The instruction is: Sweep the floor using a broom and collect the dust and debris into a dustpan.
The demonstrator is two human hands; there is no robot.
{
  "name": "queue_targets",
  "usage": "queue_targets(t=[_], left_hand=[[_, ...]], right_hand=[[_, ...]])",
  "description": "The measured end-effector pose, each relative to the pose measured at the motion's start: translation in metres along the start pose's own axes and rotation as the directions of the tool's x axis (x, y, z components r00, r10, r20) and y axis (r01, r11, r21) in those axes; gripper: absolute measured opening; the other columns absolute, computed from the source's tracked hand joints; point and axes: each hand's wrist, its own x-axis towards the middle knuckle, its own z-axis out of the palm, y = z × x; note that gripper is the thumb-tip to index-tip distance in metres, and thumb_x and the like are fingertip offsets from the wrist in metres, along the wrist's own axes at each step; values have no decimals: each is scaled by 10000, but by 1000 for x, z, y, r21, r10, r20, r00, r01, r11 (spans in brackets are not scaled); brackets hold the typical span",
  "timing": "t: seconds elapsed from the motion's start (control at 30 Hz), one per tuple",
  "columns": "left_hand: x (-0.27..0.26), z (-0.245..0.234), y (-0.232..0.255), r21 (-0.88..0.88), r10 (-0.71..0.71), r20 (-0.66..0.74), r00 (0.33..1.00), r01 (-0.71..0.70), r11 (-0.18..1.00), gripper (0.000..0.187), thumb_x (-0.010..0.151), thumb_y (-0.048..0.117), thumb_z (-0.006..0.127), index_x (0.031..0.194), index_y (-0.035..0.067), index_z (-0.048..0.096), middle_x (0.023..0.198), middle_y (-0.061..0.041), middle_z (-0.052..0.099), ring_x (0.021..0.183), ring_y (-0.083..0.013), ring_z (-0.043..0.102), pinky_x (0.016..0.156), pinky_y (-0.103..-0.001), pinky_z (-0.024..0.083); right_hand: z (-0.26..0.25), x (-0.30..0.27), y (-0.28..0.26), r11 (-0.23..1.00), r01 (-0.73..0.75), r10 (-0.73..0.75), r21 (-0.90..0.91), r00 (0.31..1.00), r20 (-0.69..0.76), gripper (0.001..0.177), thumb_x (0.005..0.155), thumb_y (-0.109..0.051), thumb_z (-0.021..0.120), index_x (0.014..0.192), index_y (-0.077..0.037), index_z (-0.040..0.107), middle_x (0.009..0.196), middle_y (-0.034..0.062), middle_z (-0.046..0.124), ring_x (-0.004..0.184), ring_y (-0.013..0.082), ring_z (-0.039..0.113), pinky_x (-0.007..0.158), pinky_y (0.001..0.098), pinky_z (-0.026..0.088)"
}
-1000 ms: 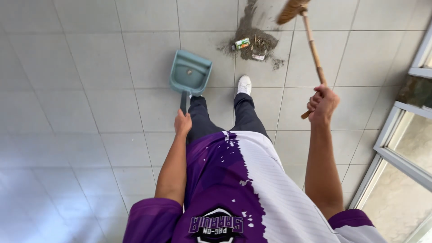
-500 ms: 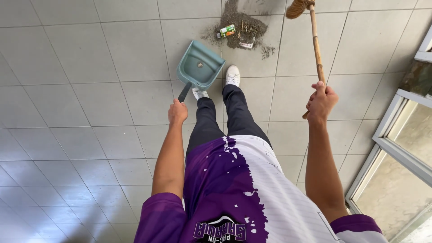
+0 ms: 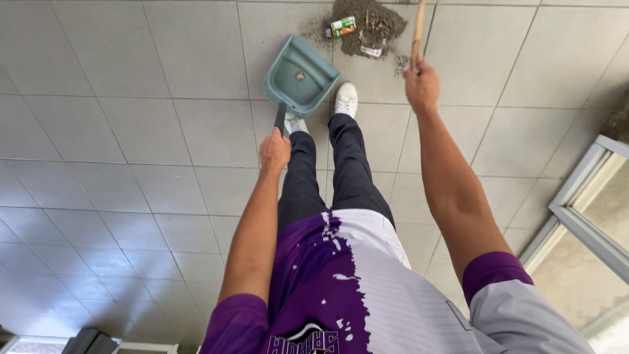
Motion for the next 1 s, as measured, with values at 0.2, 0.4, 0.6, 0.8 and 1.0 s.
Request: queue_targets(t=[0.2, 0.4, 0.6, 0.8, 1.0], left_hand=[[-9, -16, 19, -74, -10, 148, 989, 21, 997, 520, 1040, 230, 433, 1512, 10, 439, 1202, -336, 659, 1154, -510, 662, 971, -570, 551], [2, -10, 22, -50, 18, 177, 984, -10, 999, 549, 1042, 258, 438, 1536, 22, 400, 1230, -308, 647, 1172, -492, 657, 983, -564, 553], [14, 10, 20, -68, 16, 179, 984, -4, 998, 565, 1038, 314, 436, 1542, 59, 407, 1280, -298, 628, 1215, -478, 636, 1005, -555, 534], [45, 66, -25, -239, -160, 207, 965, 209, 948, 709, 987, 424, 521, 1589, 93, 350, 1357, -265, 598, 1240, -425, 628, 994, -558, 529], [53, 82, -37, -732, -322, 387, 864, 500, 463, 611, 829, 171, 655, 1356, -76, 470, 847, -165, 528, 575, -187, 619, 443, -328, 642]], right_hand=[[45, -74, -21, 996, -62, 78, -58, 944, 322, 461, 940, -340, 628, 1378, -203, 672, 1054, 238, 738, 1074, 444, 686, 900, 568, 526], [69, -182, -17, 992, -120, 125, -41, 866, 485, 539, 902, -388, 624, 1412, -214, 633, 1121, 225, 736, 1137, 421, 667, 930, 580, 519], [9, -242, -32, 990, -142, 108, 24, 845, 524, 539, 914, -389, 659, 1445, -314, 611, 1250, 166, 713, 1166, 418, 648, 955, 558, 519], [-107, -273, -21, 982, -78, 57, 172, 991, 123, 351, 969, -169, 722, 1320, -157, 733, 1142, 221, 734, 1118, 385, 680, 916, 491, 549], [-163, -294, -1, 975, -218, 219, -34, 975, 40, 370, 1012, -282, 671, 1380, -245, 692, 752, 154, 694, 796, 324, 682, 768, 470, 503]])
